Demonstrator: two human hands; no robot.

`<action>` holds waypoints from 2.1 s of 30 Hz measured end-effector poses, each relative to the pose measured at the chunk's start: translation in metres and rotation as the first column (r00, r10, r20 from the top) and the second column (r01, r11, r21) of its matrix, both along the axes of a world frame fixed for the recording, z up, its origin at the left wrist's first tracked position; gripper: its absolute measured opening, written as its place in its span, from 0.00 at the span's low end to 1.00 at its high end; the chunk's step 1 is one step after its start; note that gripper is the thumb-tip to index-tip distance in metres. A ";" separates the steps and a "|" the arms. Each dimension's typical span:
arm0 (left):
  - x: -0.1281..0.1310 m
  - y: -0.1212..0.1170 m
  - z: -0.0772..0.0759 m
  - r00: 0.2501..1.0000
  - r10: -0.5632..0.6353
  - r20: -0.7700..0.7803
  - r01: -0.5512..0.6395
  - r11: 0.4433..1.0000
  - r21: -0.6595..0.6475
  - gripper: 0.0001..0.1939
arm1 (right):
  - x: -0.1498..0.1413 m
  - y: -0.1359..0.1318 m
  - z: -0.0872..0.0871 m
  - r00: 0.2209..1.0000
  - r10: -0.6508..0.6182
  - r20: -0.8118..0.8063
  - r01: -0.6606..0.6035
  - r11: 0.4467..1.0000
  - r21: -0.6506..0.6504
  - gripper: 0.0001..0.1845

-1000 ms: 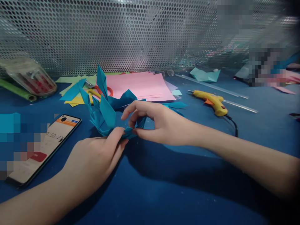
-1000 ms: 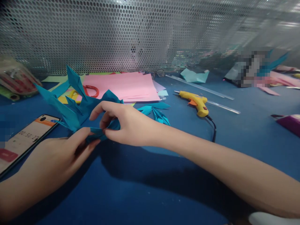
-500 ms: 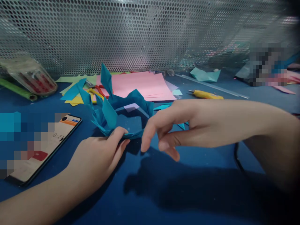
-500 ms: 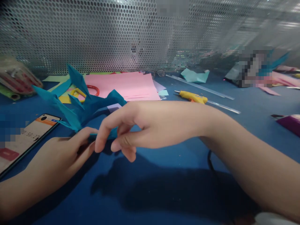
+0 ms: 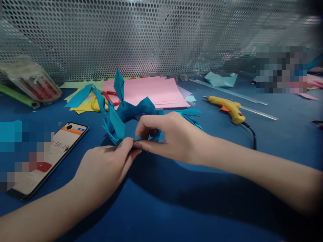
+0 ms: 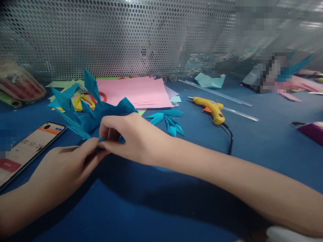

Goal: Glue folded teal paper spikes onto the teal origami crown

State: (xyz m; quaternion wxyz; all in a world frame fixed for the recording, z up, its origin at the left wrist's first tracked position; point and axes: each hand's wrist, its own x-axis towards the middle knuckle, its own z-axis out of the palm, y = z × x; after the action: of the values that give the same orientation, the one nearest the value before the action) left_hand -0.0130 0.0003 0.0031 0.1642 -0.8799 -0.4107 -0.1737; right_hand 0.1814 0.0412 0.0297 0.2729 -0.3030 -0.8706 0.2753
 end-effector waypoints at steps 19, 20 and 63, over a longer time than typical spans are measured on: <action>0.001 -0.001 -0.003 0.999 0.054 -0.007 -0.054 0.992 -0.114 0.13 | 0.003 -0.007 0.009 0.997 -0.045 0.062 0.050 0.996 -0.069 0.05; 0.001 -0.001 -0.003 0.999 0.052 -0.006 -0.052 0.991 -0.124 0.13 | 0.004 -0.007 0.011 0.990 -0.064 0.124 0.072 0.995 -0.061 0.09; -0.006 0.006 0.006 0.999 -0.022 0.031 0.024 0.997 -0.070 0.19 | 0.009 0.000 0.007 0.767 -0.118 0.630 -0.017 0.979 0.203 0.02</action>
State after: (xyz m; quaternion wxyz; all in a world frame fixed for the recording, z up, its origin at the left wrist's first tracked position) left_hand -0.0189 0.0060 0.0088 0.1251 -0.8872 -0.4086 -0.1742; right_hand 0.1906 0.0414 0.0362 -0.0035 -0.3735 -0.9256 0.0610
